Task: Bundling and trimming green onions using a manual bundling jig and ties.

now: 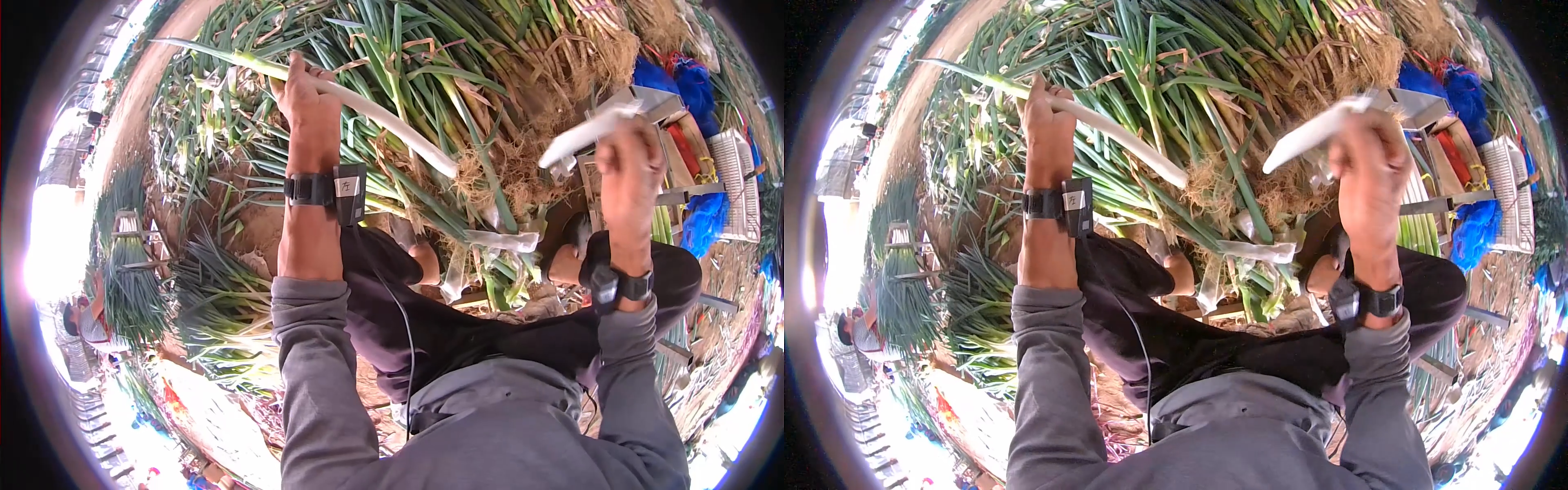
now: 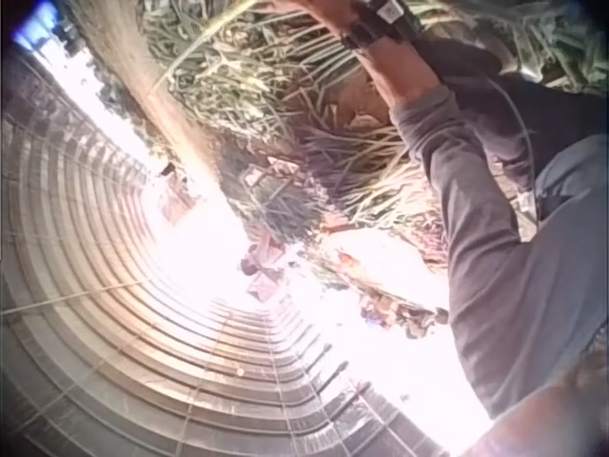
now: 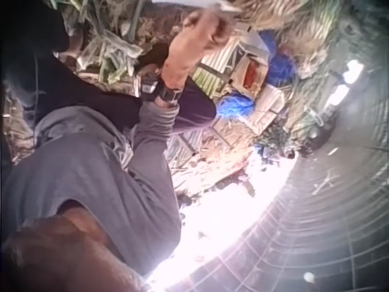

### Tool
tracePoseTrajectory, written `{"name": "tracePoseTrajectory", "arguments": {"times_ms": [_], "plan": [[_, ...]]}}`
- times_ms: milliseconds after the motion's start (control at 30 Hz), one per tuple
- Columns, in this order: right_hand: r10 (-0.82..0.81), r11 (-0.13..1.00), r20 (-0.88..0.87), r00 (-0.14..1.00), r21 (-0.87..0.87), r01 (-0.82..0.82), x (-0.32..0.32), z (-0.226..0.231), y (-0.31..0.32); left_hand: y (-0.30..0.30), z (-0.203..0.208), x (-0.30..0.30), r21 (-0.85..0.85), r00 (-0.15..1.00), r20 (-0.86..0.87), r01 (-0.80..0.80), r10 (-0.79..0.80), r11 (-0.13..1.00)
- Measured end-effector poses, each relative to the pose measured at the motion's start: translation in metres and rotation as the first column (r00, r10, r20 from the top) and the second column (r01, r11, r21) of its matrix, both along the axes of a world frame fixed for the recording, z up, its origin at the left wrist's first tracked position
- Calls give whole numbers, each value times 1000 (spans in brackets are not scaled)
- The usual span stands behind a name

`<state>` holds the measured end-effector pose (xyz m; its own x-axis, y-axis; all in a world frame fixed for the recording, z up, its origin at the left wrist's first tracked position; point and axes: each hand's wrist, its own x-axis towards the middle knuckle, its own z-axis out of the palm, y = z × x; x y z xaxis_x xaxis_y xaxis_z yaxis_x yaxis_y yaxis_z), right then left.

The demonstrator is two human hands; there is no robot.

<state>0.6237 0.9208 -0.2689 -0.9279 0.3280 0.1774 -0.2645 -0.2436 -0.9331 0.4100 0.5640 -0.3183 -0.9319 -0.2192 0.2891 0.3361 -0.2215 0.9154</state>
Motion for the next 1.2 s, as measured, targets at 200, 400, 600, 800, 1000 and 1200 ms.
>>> {"name": "tracePoseTrajectory", "arguments": {"times_ms": [200, 400, 600, 800, 1000, 1200], "plan": [[10, 502, -44, 999, 864, 33, -16, -40, -61, 25, 33, 11, 446, 979, 197, -136, 51, 885], [165, 418, -86, 983, 909, 10, -25, -44, -128, 32, 40, 10, 558, 969, 247, -167, 29, 813], [208, 563, 11, 978, 817, -129, -32, -49, -127, 3, 37, 2, 575, 997, 69, -70, 37, 815], [113, 342, -69, 991, 939, 26, -36, -60, -130, 21, 43, 16, 507, 982, 125, -187, 143, 841], [141, 548, -89, 986, 837, -3, -37, -66, -139, 3, 41, 15, 491, 989, 65, -148, 134, 858], [244, 683, 135, 960, 679, -269, -44, -60, -133, 3, 37, 11, 565, 991, 105, -131, 86, 815]]}}
